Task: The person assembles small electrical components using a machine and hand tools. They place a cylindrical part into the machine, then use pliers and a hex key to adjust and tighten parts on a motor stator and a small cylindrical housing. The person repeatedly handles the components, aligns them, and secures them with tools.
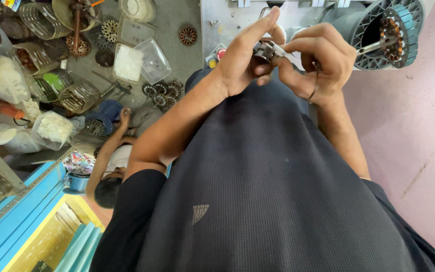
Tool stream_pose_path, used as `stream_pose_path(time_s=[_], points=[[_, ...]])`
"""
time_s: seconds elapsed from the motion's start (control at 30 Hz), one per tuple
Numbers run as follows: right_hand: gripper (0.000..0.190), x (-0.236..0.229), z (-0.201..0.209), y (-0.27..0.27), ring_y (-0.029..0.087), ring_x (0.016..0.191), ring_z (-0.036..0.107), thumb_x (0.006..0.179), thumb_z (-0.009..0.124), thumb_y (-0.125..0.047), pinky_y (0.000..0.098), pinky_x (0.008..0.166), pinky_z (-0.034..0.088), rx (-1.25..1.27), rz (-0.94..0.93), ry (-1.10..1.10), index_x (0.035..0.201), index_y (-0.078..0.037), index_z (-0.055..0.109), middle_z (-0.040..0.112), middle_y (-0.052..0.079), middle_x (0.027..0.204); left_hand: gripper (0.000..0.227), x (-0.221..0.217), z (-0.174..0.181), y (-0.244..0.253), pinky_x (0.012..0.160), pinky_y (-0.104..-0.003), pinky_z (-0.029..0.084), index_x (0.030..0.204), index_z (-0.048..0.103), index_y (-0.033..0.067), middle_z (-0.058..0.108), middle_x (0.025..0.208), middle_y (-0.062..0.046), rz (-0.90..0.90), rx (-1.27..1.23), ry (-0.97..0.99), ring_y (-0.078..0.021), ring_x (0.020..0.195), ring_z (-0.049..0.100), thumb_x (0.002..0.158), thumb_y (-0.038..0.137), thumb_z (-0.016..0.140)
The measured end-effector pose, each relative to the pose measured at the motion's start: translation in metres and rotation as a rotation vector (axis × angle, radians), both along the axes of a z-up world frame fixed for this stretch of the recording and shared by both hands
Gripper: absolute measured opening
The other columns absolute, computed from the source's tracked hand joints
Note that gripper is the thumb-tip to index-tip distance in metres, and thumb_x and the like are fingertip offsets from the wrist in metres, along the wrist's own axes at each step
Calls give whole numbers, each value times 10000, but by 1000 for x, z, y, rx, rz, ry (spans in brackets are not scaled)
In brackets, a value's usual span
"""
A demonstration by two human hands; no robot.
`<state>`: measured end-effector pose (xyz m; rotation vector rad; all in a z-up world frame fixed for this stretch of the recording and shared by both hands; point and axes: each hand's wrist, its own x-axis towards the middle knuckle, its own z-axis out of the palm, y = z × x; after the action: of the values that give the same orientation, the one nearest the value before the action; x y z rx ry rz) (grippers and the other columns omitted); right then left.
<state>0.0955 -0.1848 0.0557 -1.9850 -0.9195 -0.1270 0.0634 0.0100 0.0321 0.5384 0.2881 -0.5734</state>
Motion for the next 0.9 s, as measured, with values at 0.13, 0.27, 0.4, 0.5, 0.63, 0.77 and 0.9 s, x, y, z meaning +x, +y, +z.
stream_pose_path(time_s=[0.13,0.27,0.4,0.5,0.63,0.77,0.9], points=[[229,8,18,1,182,737,654,877,873,22,294,604,494,-115,207,-312,1060,0,736,692,79,1011,443,-5,-2,-5,394,-255,310,944,558,71,507,723,-14,-83,-23,-9,-75,484,350,1042,503,568],[193,12,44,2,172,767,658,849,805,41,303,659,515,-212,316,-405,1013,26,705,664,67,969,410,-9,-4,-10,366,-246,270,940,545,100,432,717,22,-122,20,-23,-60,474,302,1030,500,573],[179,14,65,9,133,643,597,835,821,19,283,571,469,-342,361,-475,977,7,713,649,37,912,443,-11,-6,-14,354,-253,281,945,558,99,442,708,19,-112,47,13,-66,465,316,1036,532,525],[150,14,74,9,121,597,559,816,791,11,281,558,460,-445,444,-493,950,3,724,637,18,869,452,-13,-9,-18,341,-253,292,942,572,101,493,711,9,-122,130,27,-69,446,327,1022,539,496],[126,19,74,4,143,671,584,774,749,-43,297,605,478,-548,573,-519,893,-40,709,646,14,923,449,-14,-15,-21,346,-258,295,953,574,100,521,705,-13,-121,126,37,-71,443,322,1036,531,478],[127,21,73,0,138,706,594,743,734,-80,299,617,485,-629,655,-522,865,-74,696,633,3,934,449,-16,-20,-22,366,-260,281,970,573,87,473,692,-3,-106,92,30,-67,456,316,1063,516,475],[147,18,81,3,124,692,587,810,729,-91,284,613,483,-696,574,-557,954,-63,729,653,-10,973,402,-17,-22,-20,373,-255,260,981,567,96,463,686,-3,-83,106,35,-63,433,287,1072,477,478]])
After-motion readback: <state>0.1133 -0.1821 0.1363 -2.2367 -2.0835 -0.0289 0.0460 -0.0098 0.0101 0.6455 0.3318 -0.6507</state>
